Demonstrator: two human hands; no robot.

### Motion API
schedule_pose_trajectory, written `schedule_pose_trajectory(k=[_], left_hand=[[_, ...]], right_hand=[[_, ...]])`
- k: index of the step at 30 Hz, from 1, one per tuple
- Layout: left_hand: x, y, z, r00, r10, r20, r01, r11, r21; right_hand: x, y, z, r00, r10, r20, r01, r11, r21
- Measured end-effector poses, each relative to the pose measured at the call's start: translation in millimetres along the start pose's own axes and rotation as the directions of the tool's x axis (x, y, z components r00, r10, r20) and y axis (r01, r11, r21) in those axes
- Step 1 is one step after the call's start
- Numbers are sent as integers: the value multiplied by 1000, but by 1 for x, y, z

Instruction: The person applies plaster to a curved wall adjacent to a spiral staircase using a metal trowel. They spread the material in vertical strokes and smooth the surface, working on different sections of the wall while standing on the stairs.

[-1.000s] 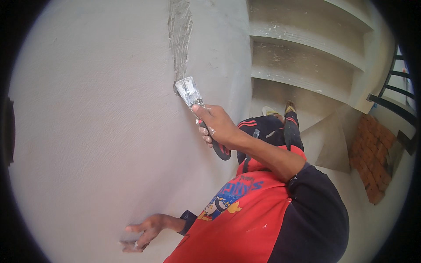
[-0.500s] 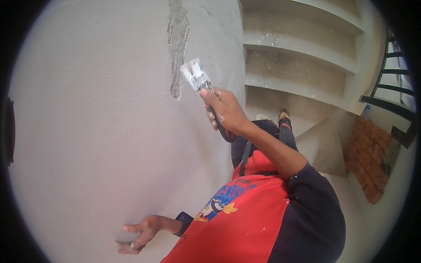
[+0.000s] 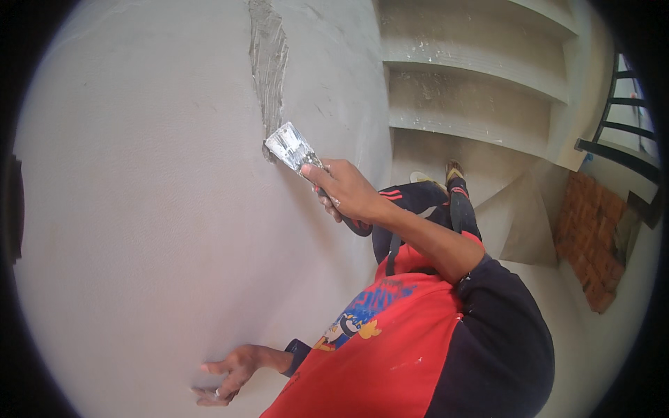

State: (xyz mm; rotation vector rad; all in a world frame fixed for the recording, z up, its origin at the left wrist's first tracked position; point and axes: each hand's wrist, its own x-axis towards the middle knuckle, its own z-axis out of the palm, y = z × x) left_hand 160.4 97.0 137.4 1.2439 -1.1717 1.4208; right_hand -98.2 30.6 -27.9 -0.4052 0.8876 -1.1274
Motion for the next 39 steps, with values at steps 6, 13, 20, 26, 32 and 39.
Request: schedule_pose_trajectory(k=[6,13,20,26,32,39], left_hand=[[4,6,1,996,86,-2,-86,994,73],[-1,-1,-2,999,34,-31,-32,997,71],[-1,-1,5,996,85,-38,-79,990,121],[-6,-9,5,999,21,-44,-18,997,75],[-7,-12,4,1000,9,-15,-8,995,96],[-5,-10,0,1000,12,6,-13,994,107]], right_hand=[[10,-5,-13,991,67,119,-73,997,41],[26,-3,-34,982,-63,180,83,991,-105],[27,-4,-23,936,89,341,-195,937,290],[13,4,-12,989,-66,135,61,997,43],[16,2,-9,995,-55,80,60,996,-60],[15,8,-12,995,-36,93,39,999,-23]])
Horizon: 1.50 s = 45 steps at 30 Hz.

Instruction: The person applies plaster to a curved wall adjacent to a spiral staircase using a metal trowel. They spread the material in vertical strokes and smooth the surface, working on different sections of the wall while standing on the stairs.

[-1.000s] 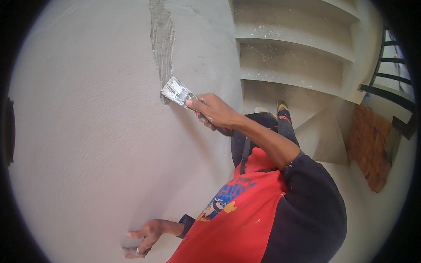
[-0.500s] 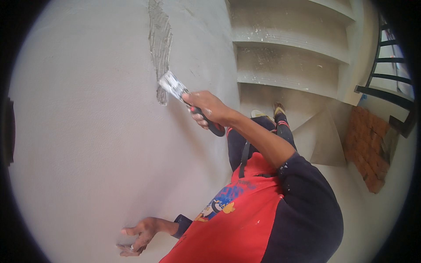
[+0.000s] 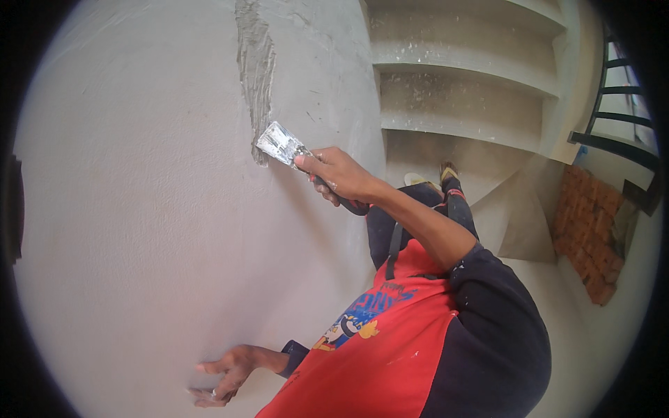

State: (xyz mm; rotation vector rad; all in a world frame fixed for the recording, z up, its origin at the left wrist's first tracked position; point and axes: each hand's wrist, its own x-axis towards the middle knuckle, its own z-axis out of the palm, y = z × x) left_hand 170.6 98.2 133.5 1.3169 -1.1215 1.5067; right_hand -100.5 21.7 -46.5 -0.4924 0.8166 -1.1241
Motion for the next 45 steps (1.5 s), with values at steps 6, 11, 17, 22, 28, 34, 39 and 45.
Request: schedule_pose_trajectory(k=[6,11,17,22,28,34,39,45], left_hand=[[7,13,1,998,29,-57,-29,1000,-1],[8,5,-6,996,78,-44,-78,997,14],[5,4,-2,996,69,-62,-67,997,42],[9,9,-5,997,64,-44,-61,997,56],[8,6,-4,998,59,-35,-57,997,52],[9,7,-6,997,68,-37,-65,995,71],[8,8,-8,999,30,-32,-31,1000,-1],[6,-4,-7,998,58,-33,-56,995,78]], right_hand=[[0,-22,12,999,-8,52,3,996,92],[-11,-7,-2,999,32,-4,-31,997,64],[-5,-6,-1,998,51,35,-54,996,70],[-2,-4,-3,996,72,54,-76,993,92],[0,0,-3,997,63,33,-66,991,118],[-6,-15,11,997,12,79,-23,991,132],[-11,-10,5,996,77,48,-82,989,121],[-4,1,-1,998,50,33,-53,996,71]])
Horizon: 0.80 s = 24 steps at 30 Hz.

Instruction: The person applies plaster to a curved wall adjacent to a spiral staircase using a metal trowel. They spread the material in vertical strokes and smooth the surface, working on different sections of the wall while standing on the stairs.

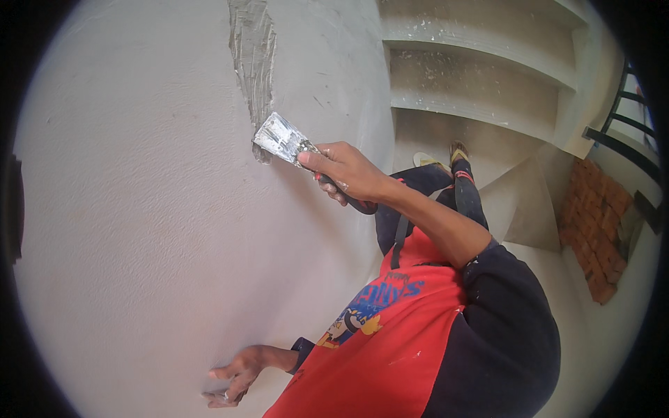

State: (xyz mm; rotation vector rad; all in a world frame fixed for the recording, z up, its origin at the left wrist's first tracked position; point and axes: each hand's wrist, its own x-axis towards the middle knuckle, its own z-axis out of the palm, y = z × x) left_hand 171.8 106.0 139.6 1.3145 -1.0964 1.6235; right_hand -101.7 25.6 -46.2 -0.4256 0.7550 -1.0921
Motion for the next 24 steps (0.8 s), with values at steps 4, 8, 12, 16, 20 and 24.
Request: schedule_pose_trajectory(k=[4,8,12,16,20,24], left_hand=[[0,-1,-1,1000,-4,5,4,1000,-9],[1,2,-1,1000,15,7,-14,1000,-21],[4,12,1,999,-36,1,36,996,-84],[4,12,0,999,-51,13,52,997,-62],[7,17,-2,997,-65,30,68,989,-130],[3,20,2,998,-62,-4,61,987,-151]], right_hand=[[-1,1,1,1000,-4,-14,4,1000,-10],[-2,-1,5,999,-3,-31,3,1000,-6],[-4,-6,9,999,12,-35,-13,1000,-19],[2,-8,1,999,43,-9,-43,999,-25],[-3,-14,7,987,156,32,-158,982,103],[-8,-25,-1,972,232,42,-236,957,168]])
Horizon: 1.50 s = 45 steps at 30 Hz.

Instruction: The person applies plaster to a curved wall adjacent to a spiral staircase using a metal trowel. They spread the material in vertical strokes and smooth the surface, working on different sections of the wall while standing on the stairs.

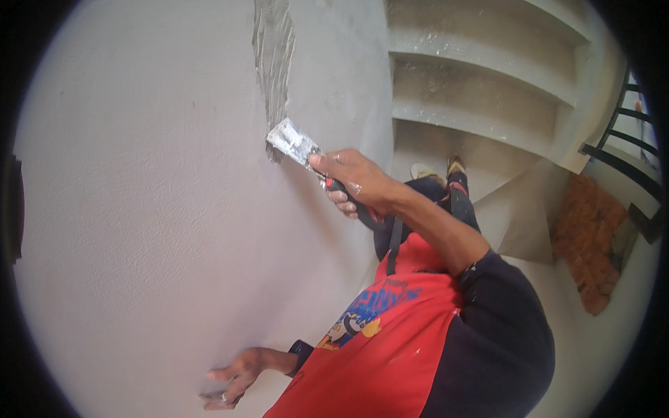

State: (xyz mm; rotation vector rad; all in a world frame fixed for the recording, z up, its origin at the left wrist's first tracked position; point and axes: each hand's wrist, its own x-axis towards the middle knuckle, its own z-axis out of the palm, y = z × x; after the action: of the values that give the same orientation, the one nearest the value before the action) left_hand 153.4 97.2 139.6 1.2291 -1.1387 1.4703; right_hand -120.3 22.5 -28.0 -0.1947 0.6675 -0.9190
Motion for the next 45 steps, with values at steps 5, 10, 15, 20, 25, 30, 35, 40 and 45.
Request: schedule_pose_trajectory(k=[5,10,15,20,25,30,35,40,45], left_hand=[[-2,-6,2,998,51,36,-53,996,68],[-3,-7,5,998,53,30,-55,997,59],[-3,-3,7,999,38,25,-40,997,68],[-3,-7,6,998,51,30,-53,995,84],[-4,-8,6,999,12,35,-14,998,65],[-2,-3,5,998,44,41,-47,997,69],[-2,-3,4,999,16,42,-14,999,-48],[-9,-17,5,1000,7,23,-5,998,-70],[-6,-9,7,999,-26,21,26,1000,-15]], right_hand=[[10,5,2,979,-75,187,-9,910,414],[4,3,6,972,-195,-130,196,981,-5],[8,14,8,973,-202,-115,188,975,-121],[11,16,8,974,-203,-100,191,974,-120],[10,14,10,974,-208,-92,196,973,-121],[11,11,10,981,-176,-87,164,978,-129],[10,8,18,996,-78,-41,79,996,33],[5,5,5,997,-14,73,1,985,174],[4,-8,2,989,-150,-5,146,950,275]])
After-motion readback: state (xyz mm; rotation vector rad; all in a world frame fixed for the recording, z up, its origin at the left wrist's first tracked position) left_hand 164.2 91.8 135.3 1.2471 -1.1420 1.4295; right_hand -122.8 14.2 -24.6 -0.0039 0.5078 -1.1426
